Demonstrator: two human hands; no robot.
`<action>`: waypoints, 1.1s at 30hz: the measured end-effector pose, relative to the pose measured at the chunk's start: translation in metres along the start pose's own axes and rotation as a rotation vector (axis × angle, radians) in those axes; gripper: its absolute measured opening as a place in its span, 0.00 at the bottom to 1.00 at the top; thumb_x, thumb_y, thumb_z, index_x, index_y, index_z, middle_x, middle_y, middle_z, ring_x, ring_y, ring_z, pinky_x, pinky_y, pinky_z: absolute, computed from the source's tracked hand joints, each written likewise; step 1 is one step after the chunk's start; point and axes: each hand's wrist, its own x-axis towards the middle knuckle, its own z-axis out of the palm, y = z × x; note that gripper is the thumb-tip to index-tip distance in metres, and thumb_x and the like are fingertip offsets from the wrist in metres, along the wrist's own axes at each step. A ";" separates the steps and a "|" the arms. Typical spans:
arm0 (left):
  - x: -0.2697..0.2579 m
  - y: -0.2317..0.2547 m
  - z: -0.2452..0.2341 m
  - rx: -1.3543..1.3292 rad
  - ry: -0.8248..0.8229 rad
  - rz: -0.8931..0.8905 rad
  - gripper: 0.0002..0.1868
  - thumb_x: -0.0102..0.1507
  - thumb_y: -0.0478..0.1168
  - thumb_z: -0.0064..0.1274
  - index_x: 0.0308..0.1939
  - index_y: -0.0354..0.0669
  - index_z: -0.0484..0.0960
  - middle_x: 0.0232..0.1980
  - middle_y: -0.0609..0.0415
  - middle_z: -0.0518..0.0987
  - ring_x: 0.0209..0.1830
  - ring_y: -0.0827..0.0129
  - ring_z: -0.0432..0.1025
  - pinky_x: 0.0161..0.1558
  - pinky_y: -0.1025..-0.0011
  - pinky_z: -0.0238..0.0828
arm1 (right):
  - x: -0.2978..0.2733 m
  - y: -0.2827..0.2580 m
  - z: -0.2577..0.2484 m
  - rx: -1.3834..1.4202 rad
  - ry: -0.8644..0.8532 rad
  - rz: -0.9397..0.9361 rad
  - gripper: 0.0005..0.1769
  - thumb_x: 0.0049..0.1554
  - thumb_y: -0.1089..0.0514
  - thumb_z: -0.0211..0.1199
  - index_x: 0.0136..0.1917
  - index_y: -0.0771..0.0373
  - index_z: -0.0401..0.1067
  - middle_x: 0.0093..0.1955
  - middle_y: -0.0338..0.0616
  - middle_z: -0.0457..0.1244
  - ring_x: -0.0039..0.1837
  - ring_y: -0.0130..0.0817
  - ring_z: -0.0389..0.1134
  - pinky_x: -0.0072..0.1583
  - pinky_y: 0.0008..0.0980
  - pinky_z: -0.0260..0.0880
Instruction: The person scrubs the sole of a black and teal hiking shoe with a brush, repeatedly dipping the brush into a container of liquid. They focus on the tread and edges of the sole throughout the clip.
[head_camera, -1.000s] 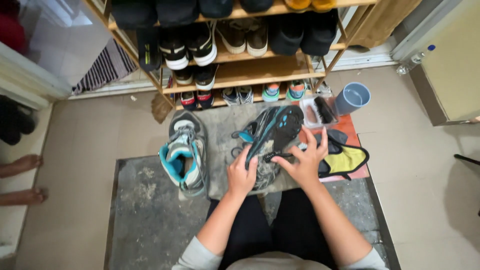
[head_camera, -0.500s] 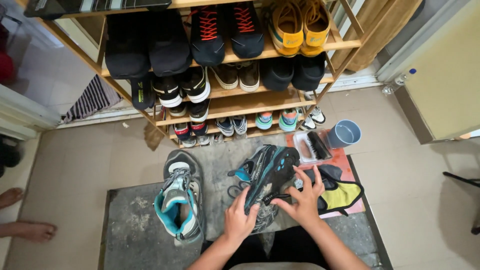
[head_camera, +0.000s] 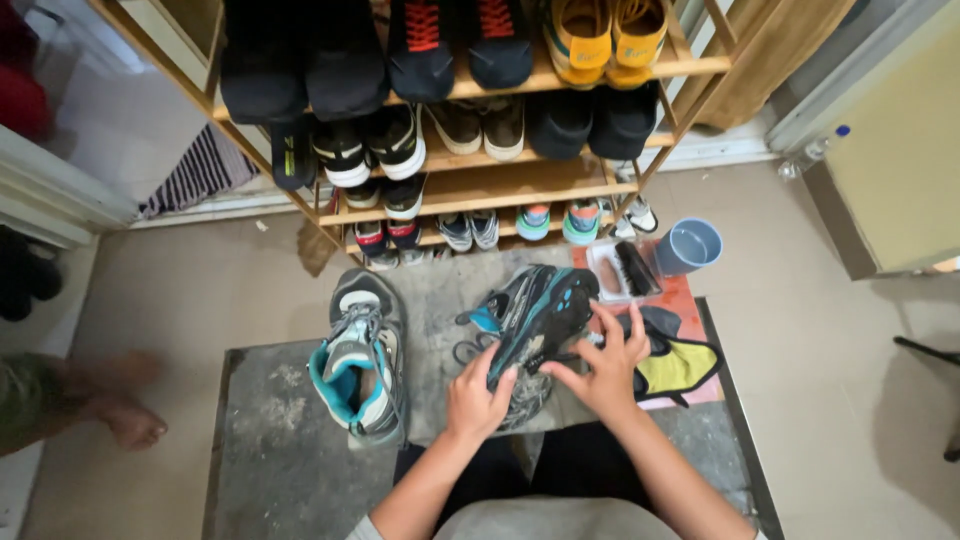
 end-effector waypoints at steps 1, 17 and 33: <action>0.001 -0.007 0.004 0.000 -0.008 -0.006 0.26 0.62 0.57 0.54 0.59 0.49 0.84 0.44 0.43 0.86 0.40 0.46 0.82 0.37 0.54 0.80 | 0.002 -0.003 -0.001 0.000 -0.007 0.007 0.28 0.42 0.27 0.74 0.35 0.50 0.71 0.72 0.44 0.59 0.81 0.71 0.41 0.69 0.66 0.41; 0.097 -0.020 0.000 -0.050 0.131 -0.065 0.19 0.60 0.55 0.60 0.49 0.52 0.89 0.26 0.43 0.84 0.30 0.46 0.80 0.29 0.54 0.75 | 0.104 -0.012 0.029 0.120 0.003 -0.204 0.30 0.42 0.23 0.71 0.35 0.48 0.71 0.74 0.55 0.56 0.79 0.60 0.45 0.78 0.68 0.28; 0.145 0.008 -0.017 0.042 -0.264 -0.421 0.26 0.66 0.67 0.43 0.53 0.60 0.86 0.30 0.37 0.84 0.41 0.38 0.80 0.45 0.46 0.76 | 0.132 0.008 0.066 0.036 -0.033 -0.087 0.28 0.46 0.22 0.71 0.38 0.44 0.73 0.79 0.50 0.52 0.80 0.74 0.32 0.76 0.71 0.27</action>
